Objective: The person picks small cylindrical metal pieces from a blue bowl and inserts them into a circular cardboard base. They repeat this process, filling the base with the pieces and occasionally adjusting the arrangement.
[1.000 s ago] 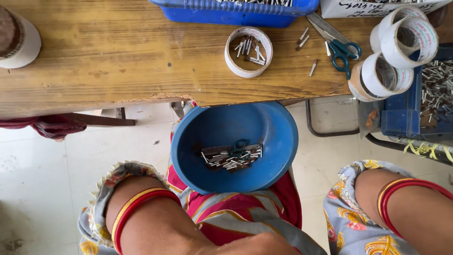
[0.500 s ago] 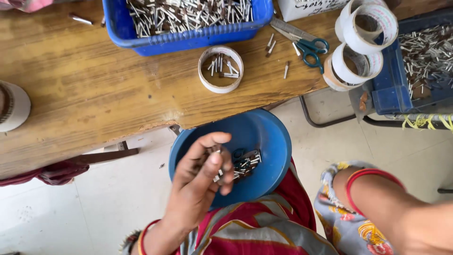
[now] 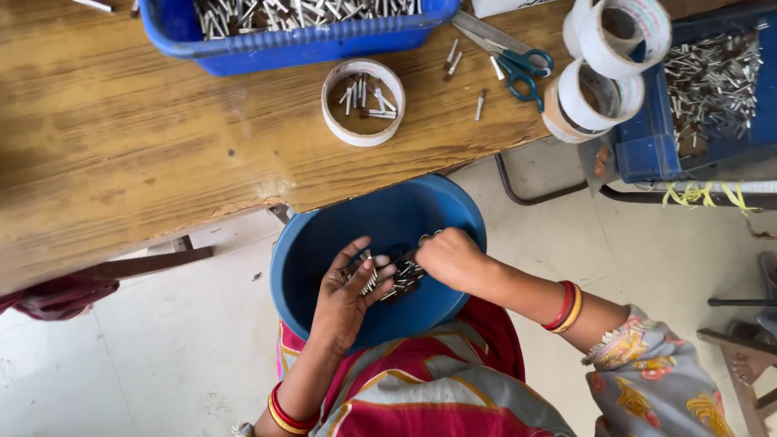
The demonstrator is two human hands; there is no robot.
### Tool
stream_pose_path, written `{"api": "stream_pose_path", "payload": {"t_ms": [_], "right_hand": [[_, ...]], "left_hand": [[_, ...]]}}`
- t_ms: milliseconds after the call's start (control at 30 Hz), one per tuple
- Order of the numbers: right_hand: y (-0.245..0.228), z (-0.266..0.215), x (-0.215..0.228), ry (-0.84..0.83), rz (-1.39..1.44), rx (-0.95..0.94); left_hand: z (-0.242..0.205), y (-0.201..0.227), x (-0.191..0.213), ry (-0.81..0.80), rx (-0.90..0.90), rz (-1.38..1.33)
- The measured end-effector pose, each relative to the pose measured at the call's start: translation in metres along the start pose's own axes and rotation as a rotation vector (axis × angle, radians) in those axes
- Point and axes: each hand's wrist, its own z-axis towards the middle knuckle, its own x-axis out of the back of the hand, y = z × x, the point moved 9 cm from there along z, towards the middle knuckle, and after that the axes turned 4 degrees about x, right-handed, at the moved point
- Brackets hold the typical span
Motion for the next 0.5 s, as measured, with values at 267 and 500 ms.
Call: {"api": "stream_pose_path", "payload": {"t_ms": [267,500], "right_hand": [[-0.023,0.013,-0.059,-0.055,-0.159,0.332],[-0.031,0.024,0.21,0.032,0.257,0.323]], "left_hand": [[-0.009,0.001,0.019,0.033,-0.062,-0.068],[-0.007,0.009,0.031,0.109,-0.102,-0.002]]}}
